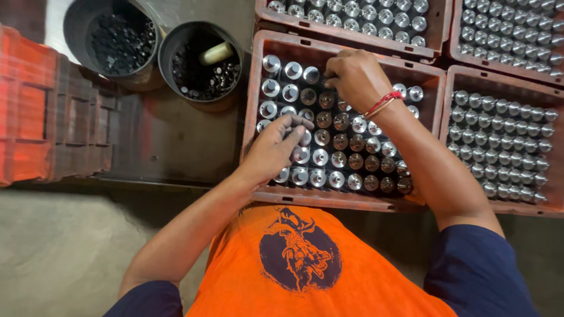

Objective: The person wipes the tops of small metal cups in a crate with a cloth, then picks up small black components from a bucket and inserts them into the cups one by one. The person moves between crates and continues inserting components into the metal cups.

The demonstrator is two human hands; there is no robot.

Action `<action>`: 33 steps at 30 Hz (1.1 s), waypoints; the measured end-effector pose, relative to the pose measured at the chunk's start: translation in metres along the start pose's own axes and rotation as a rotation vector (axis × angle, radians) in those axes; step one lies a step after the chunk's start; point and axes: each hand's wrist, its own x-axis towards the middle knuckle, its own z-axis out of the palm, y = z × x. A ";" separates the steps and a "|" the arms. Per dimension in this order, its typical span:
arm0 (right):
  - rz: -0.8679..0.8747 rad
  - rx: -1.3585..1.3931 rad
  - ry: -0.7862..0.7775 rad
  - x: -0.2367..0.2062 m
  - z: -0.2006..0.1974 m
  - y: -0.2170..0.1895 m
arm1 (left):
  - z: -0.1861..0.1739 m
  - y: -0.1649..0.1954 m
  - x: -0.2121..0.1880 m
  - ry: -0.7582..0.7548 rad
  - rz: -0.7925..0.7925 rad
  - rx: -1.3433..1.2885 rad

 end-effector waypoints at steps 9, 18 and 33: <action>-0.121 0.199 0.048 -0.020 -0.020 -0.034 | -0.003 -0.001 -0.002 -0.032 0.003 -0.083; 0.261 0.787 -0.205 -0.046 -0.033 -0.074 | 0.002 -0.001 -0.002 -0.115 -0.015 -0.112; 0.023 -0.081 -0.092 -0.039 0.009 -0.026 | -0.003 0.004 -0.003 -0.087 0.036 -0.066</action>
